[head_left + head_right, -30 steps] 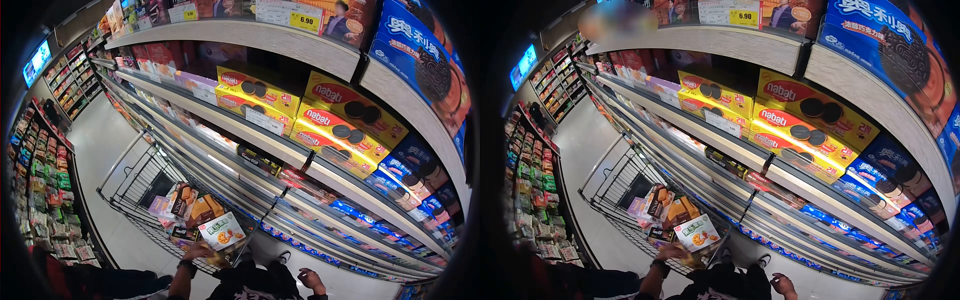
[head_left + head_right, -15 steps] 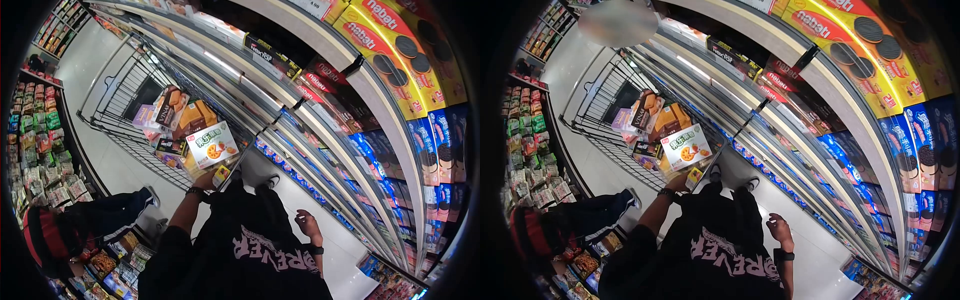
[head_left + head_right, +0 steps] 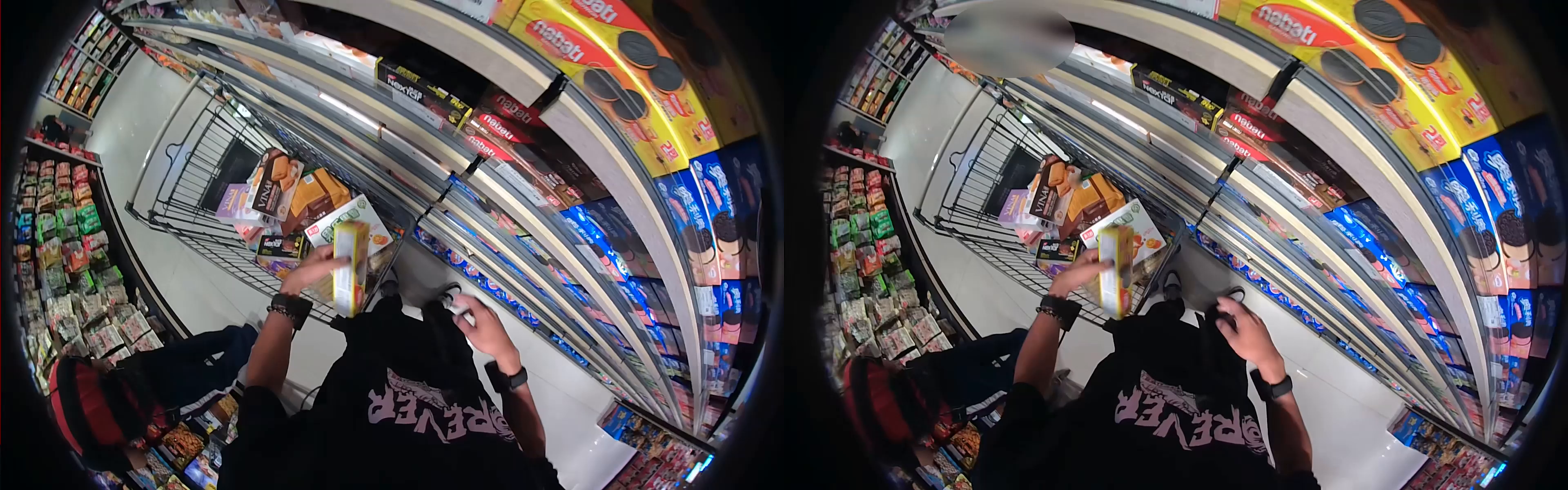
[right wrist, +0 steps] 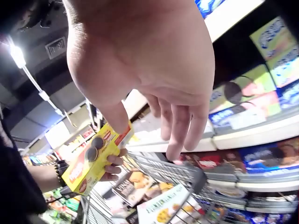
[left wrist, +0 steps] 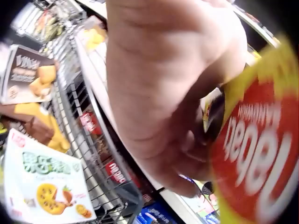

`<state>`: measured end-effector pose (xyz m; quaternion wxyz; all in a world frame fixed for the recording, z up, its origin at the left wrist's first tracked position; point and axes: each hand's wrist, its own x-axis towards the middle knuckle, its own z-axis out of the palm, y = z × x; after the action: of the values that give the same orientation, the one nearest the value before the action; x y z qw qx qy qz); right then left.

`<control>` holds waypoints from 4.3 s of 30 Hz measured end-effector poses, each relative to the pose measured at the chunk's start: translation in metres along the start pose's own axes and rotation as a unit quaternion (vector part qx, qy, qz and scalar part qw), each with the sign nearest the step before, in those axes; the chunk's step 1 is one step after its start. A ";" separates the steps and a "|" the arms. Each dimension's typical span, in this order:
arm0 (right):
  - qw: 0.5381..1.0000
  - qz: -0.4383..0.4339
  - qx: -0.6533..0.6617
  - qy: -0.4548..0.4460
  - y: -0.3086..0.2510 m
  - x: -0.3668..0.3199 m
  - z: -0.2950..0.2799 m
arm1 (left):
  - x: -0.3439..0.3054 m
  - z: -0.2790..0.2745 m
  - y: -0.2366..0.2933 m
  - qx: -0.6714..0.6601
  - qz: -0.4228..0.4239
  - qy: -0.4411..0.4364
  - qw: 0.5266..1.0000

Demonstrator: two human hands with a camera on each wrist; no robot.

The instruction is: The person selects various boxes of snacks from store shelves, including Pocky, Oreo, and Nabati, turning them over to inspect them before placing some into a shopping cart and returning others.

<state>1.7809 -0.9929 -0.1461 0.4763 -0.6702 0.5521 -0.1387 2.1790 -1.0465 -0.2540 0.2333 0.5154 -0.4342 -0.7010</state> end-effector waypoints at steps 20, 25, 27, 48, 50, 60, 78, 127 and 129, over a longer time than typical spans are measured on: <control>0.923 -0.220 0.281 0.145 -0.168 0.069 -0.081 | -0.076 0.005 0.383 0.496 0.396 0.008 0.773; 0.937 -0.188 0.249 0.155 -0.146 0.057 -0.088 | -0.109 -0.065 0.484 0.441 0.470 0.131 0.753; 0.941 -0.196 0.217 0.169 -0.141 0.053 -0.086 | -0.108 -0.092 0.509 0.425 0.470 0.167 0.756; 0.974 -0.097 0.146 0.145 -0.088 0.028 -0.053 | -0.019 -0.086 0.557 0.549 0.503 0.259 0.615; 0.976 -0.096 0.140 0.137 -0.086 0.028 -0.051 | -0.015 -0.080 0.560 0.585 0.485 0.277 0.588; 0.987 -0.080 0.075 0.122 -0.081 0.014 -0.049 | -0.004 -0.044 0.571 0.508 0.412 0.161 0.739; 0.980 -0.012 0.118 0.160 -0.040 -0.008 -0.040 | -0.024 -0.055 0.528 0.581 0.487 0.336 0.558; 0.988 0.139 -0.031 -0.054 0.009 -0.028 -0.003 | -0.019 -0.149 0.100 0.431 0.237 0.519 0.699; 0.984 0.162 -0.044 -0.063 0.003 -0.027 -0.004 | -0.011 -0.164 -0.008 0.429 0.101 0.445 0.780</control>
<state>1.7666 -0.9713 -0.1378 0.4963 -0.6001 0.6273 0.0075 2.3359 -1.0943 -0.2701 0.2249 0.7702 -0.5871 -0.1075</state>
